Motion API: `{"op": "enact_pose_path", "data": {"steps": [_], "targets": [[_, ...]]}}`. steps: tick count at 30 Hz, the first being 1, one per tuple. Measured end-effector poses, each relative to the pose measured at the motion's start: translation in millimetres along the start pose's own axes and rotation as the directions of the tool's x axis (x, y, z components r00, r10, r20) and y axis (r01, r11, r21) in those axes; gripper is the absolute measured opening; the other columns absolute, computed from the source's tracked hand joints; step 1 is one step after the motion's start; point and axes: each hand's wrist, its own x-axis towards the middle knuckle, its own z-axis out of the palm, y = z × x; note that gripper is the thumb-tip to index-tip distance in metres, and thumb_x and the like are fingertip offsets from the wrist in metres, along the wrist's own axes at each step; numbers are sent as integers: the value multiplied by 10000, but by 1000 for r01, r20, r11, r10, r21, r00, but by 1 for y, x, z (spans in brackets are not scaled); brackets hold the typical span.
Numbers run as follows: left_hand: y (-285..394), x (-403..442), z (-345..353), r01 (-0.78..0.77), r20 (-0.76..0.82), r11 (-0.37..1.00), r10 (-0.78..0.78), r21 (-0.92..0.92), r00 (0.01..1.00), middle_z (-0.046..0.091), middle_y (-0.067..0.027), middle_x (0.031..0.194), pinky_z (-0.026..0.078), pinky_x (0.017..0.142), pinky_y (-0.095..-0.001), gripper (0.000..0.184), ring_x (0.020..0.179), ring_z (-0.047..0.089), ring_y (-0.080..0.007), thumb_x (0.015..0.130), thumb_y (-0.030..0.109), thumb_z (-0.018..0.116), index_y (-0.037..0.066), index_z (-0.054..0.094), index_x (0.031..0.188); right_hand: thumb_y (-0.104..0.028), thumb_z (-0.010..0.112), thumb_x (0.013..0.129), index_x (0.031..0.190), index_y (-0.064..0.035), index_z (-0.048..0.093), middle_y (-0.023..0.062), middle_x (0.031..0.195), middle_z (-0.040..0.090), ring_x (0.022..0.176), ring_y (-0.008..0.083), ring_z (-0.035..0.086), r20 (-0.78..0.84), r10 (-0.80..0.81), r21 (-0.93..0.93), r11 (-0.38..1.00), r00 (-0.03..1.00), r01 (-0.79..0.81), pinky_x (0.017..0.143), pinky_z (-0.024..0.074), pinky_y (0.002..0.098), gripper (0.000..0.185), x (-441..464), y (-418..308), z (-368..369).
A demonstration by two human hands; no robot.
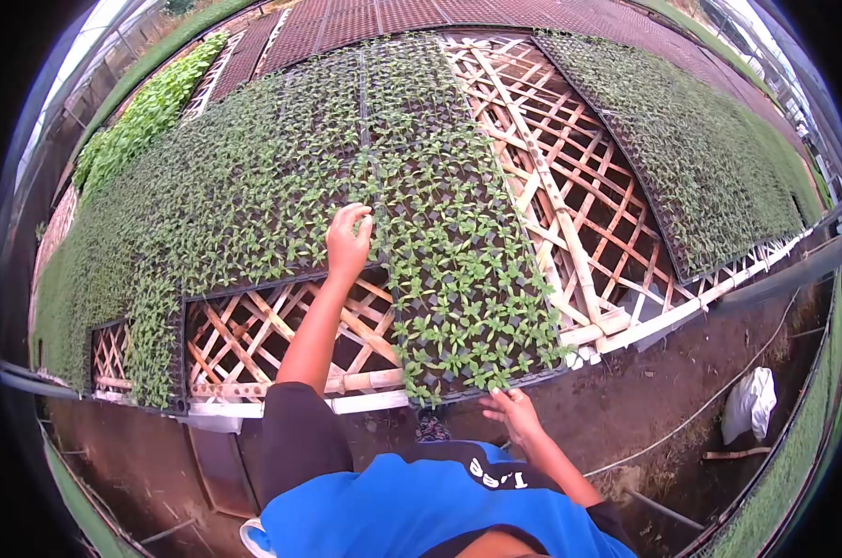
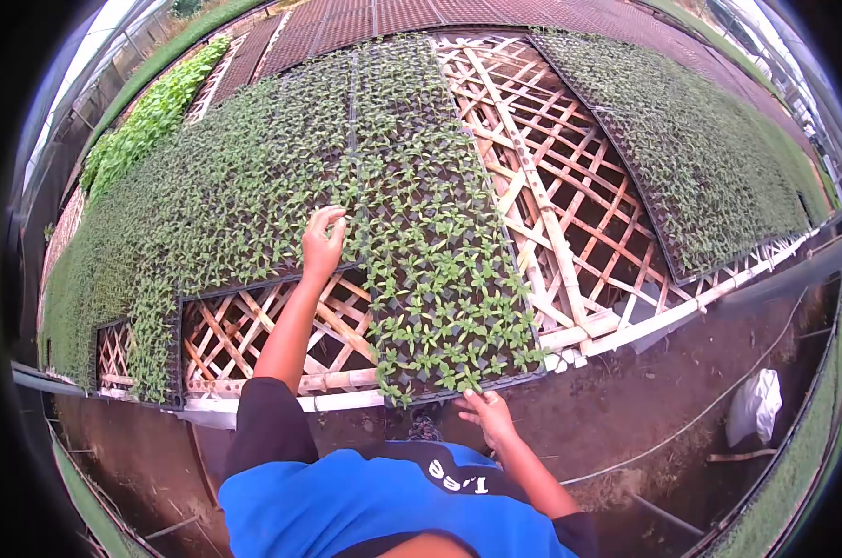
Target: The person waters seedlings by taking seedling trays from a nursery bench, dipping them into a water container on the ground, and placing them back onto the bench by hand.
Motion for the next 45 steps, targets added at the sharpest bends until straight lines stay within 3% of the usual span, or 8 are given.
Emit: {"op": "enact_pose_path", "data": {"steps": [6, 9, 17, 24, 38, 41, 43, 45], "targets": [[46, -192, -81, 479, -119, 849, -511, -223, 851, 503, -20, 814, 398, 616, -213, 136, 685, 472, -90, 808, 115, 499, 23, 552, 894, -195, 538, 803, 1028, -59, 462, 77, 961, 563, 819, 131, 552, 25, -173, -123, 977, 985, 175, 651, 455, 246, 274, -28, -10, -71], [85, -284, -80, 730, 81, 373, -860, -573, 504, 544, -11, 831, 374, 604, -212, 221, 714, 494, -72, 809, 206, 515, 66, 512, 981, -201, 518, 814, 1042, -70, 458, 64, 958, 559, 778, 111, 546, -115, -318, -134, 944, 941, 303, 646, 455, 250, 269, -34, -26, -102], [144, -328, -1, 630, 634, -355, -717, -690, 290, 504, -148, 1085, 438, 720, -341, 389, 929, 522, -238, 809, 254, 522, 40, 395, 1109, -169, 523, 803, 1081, -14, 406, 78, 899, 500, 738, 155, 553, 7, -278, -28, 960, 960, 279, 580, 476, 256, 340, 9, -69, -101], [128, -299, 6, 561, 342, -86, -864, -823, 370, 496, -72, 758, 460, 607, -322, 289, 699, 552, -209, 792, 229, 560, 101, 419, 1009, -115, 560, 771, 907, -64, 461, 41, 775, 523, 650, 166, 581, 55, -189, -99, 976, 980, 194, 543, 483, 254, 176, 12, -61, -89], [134, -308, 20, 543, 338, -118, -882, -831, 327, 501, -83, 773, 444, 716, -376, 293, 774, 537, -234, 794, 210, 558, 98, 385, 1002, -114, 549, 781, 922, -44, 467, 45, 763, 532, 665, 150, 589, 128, -209, -141, 964, 969, 227, 546, 479, 232, 177, 17, -74, -102], [142, -311, 26, 584, 237, -13, -921, -812, 308, 495, -108, 888, 415, 740, -359, 377, 844, 521, -238, 806, 301, 530, 70, 387, 1067, -148, 552, 779, 1033, -28, 484, 44, 791, 566, 656, 104, 575, 275, -77, -356, 918, 958, 176, 531, 446, 196, 288, 11, -101, -131], [138, -327, 28, 583, 220, 28, -911, -812, 349, 511, -117, 961, 405, 736, -338, 400, 884, 514, -224, 814, 375, 491, 50, 422, 1037, -171, 529, 789, 1073, -6, 479, 58, 817, 581, 687, 106, 575, 352, -231, -425, 824, 907, 374, 536, 438, 198, 332, 9, -135, -176], [145, -345, 29, 654, 118, 90, -956, -751, 267, 514, -111, 1020, 396, 728, -316, 421, 921, 506, -213, 815, 421, 460, 57, 446, 1024, -210, 508, 812, 1046, -20, 480, 57, 842, 575, 689, 102, 565, 132, -398, -285, 862, 908, 419, 560, 437, 207, 303, 13, -184, -237]]}}
